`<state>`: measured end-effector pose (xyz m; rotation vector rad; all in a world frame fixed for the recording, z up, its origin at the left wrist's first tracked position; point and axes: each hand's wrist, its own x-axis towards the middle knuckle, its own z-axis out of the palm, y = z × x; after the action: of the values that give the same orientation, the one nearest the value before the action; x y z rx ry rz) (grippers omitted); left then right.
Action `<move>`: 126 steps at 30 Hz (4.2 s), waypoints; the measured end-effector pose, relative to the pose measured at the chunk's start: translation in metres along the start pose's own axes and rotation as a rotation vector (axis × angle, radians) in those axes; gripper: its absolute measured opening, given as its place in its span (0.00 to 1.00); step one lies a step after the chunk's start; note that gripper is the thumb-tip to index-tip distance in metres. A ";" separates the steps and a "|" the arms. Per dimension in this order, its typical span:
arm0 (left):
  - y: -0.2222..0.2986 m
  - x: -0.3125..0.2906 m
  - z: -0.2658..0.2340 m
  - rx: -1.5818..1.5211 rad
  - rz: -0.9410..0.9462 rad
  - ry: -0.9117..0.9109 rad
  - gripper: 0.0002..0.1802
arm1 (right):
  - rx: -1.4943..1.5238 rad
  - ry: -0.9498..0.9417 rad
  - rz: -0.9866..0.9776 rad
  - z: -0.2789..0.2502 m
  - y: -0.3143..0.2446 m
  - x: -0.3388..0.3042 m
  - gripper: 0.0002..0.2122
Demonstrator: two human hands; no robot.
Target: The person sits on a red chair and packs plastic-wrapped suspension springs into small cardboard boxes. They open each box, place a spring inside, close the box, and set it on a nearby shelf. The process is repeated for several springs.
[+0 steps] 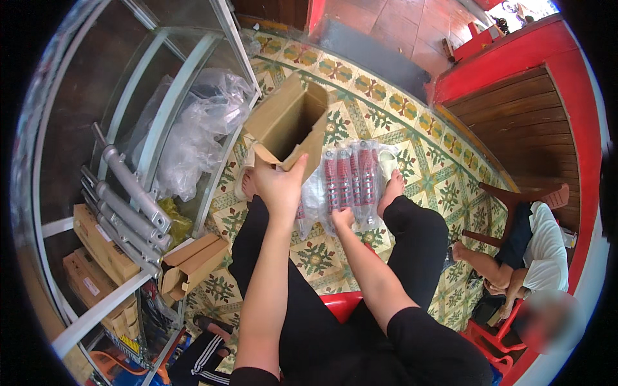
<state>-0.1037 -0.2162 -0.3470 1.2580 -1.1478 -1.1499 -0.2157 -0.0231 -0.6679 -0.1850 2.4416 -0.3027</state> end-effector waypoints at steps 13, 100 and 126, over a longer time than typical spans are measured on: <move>-0.013 -0.009 0.031 0.120 -0.250 -0.097 0.26 | -0.072 0.134 0.279 -0.034 0.059 0.118 0.34; 0.206 -0.169 -0.192 -0.440 0.553 0.161 0.46 | -0.742 -0.412 -1.706 -0.356 0.026 -0.267 0.44; 0.230 -0.165 -0.169 -0.413 0.530 0.117 0.44 | 0.520 -0.538 -1.343 -0.466 0.024 -0.300 0.35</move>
<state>0.0491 -0.0394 -0.1152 0.6399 -1.0078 -0.8404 -0.2810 0.1414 -0.1421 -1.4307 1.3099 -1.2248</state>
